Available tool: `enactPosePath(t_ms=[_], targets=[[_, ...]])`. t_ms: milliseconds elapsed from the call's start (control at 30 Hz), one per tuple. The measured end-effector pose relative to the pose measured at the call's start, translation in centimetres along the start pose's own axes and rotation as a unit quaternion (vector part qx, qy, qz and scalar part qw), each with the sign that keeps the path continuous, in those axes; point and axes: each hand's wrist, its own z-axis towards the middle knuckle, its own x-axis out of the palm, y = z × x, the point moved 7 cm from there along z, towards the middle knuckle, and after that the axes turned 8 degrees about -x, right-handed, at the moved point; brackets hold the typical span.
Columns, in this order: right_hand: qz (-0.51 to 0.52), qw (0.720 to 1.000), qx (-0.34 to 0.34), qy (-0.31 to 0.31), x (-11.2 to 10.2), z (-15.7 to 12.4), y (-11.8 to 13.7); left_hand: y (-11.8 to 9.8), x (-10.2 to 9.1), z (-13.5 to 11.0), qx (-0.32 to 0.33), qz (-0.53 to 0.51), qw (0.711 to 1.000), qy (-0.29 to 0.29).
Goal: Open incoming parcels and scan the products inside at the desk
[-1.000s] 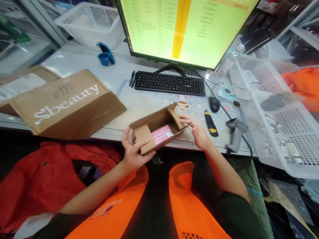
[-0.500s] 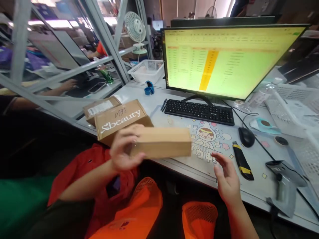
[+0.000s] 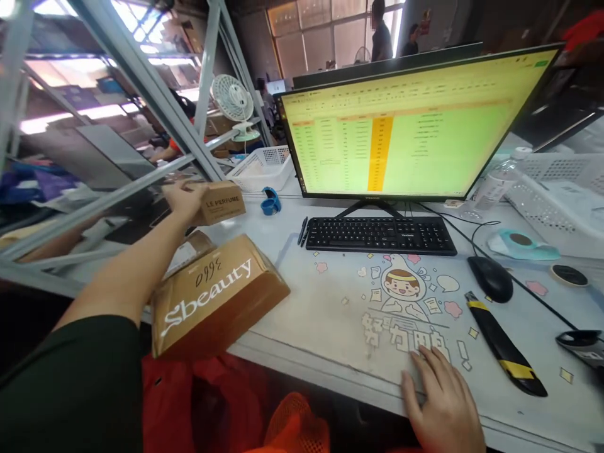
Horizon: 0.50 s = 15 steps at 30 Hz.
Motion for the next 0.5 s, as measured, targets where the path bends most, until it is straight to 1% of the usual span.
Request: enactPosePath(t_ms=[67,133,200,267,300,367,433,467,500], targets=[[-0.002,1.0,-0.007,-0.001,0.0,-0.2,-0.1,2.9,1.5,0.6,-0.031,0.005,0.999,-0.031],[-0.006,1.0,-0.014,-0.001,-0.1,-0.3,-0.1,5.6,2.9,1.1,-0.056,0.013,0.997,-0.046],[-0.005,1.0,-0.013,0.001,-0.2,-0.4,-0.2,7.7,4.2,1.4,-0.072,0.025,0.996,-0.041],[-0.002,1.0,-0.004,0.001,-0.3,-0.3,-0.3,8.9,5.4,1.5,-0.079,0.043,0.996,-0.016],[0.0,1.0,0.001,0.001,-0.4,-0.3,-0.4,9.1,6.0,1.5,-0.078,0.054,0.995,0.003],[0.001,1.0,0.01,0.001,-0.6,-0.1,-0.4,8.8,7.2,1.7,-0.066,0.076,0.994,0.048],[0.001,1.0,0.016,0.005,-0.8,0.1,-0.3,7.6,8.3,2.0,-0.043,0.094,0.99,0.095],[-0.001,1.0,0.019,0.01,-0.9,0.2,-0.2,6.7,8.5,2.2,-0.029,0.101,0.988,0.114],[-0.004,1.0,0.021,0.016,-1.0,0.3,-0.1,5.7,8.3,2.4,-0.015,0.109,0.986,0.128]])
